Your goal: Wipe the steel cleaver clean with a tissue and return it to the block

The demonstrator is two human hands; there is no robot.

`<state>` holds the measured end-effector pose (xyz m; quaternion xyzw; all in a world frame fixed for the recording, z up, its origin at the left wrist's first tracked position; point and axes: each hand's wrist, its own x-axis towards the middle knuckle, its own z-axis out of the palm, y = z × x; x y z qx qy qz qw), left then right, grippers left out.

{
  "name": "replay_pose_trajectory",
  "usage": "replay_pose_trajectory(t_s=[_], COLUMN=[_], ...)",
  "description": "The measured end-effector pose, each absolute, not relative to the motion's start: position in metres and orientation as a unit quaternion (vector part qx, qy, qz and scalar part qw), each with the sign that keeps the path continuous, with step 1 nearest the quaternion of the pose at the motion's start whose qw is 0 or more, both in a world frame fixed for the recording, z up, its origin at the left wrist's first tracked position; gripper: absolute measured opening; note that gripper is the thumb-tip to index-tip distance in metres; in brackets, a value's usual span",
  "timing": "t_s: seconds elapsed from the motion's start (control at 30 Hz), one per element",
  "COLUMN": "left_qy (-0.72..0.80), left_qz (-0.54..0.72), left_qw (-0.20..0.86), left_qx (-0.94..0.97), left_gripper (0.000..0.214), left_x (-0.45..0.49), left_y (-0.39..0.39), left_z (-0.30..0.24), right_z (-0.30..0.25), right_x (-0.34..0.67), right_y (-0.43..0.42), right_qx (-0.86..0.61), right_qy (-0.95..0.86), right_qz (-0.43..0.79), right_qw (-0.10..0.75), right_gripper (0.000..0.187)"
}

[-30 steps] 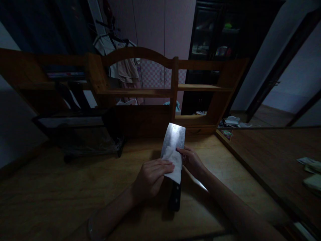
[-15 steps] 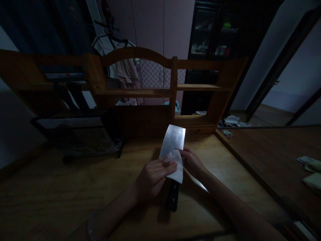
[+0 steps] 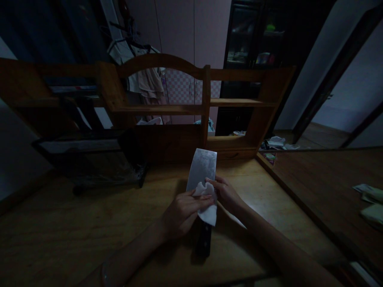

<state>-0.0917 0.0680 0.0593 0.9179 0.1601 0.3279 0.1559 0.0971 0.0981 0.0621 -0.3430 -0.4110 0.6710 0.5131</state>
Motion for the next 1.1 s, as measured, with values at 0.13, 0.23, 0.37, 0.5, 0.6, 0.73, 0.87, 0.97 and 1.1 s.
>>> replay_pose_trajectory(t_s=[0.13,0.23,0.37,0.5,0.6,0.73,0.87,0.97,1.1], left_qy=[0.162,0.186,0.240,0.216,0.194,0.187,0.196,0.190,0.179], left_qz=[0.365,0.403,0.404,0.376,0.342,0.291,0.281,0.295,0.321], left_qw=[0.150,0.100,0.045,0.037,0.055,0.091,0.124,0.128,0.111], left_qx=[0.905,0.890,0.882,0.900,0.918,0.934,0.931,0.927,0.923], left_gripper=[0.045,0.046,0.051,0.055,0.054,0.054,0.051,0.050,0.049], left_x=[-0.095,-0.100,-0.104,-0.100,-0.095,-0.092,-0.093,-0.094,-0.095], left_y=[0.067,0.069,0.075,0.077,0.073,0.067,0.066,0.066,0.066], left_z=[0.058,0.055,0.052,0.053,0.055,0.059,0.059,0.059,0.059], right_z=[0.063,0.065,0.064,0.059,0.055,0.053,0.054,0.059,0.065], right_x=[0.097,0.100,0.107,0.106,0.101,0.097,0.097,0.097,0.097], right_y=[0.097,0.099,0.103,0.105,0.105,0.104,0.103,0.101,0.098], right_qx=[-0.345,-0.349,-0.354,-0.357,-0.345,-0.322,-0.332,-0.342,-0.340], right_qy=[-0.403,-0.398,-0.387,-0.393,-0.395,-0.407,-0.417,-0.415,-0.410], right_qz=[0.679,0.688,0.690,0.680,0.675,0.671,0.665,0.668,0.676], right_qw=[0.508,0.496,0.499,0.505,0.519,0.529,0.523,0.515,0.509], right_gripper=[0.021,0.022,0.023,0.024,0.023,0.020,0.022,0.022,0.019])
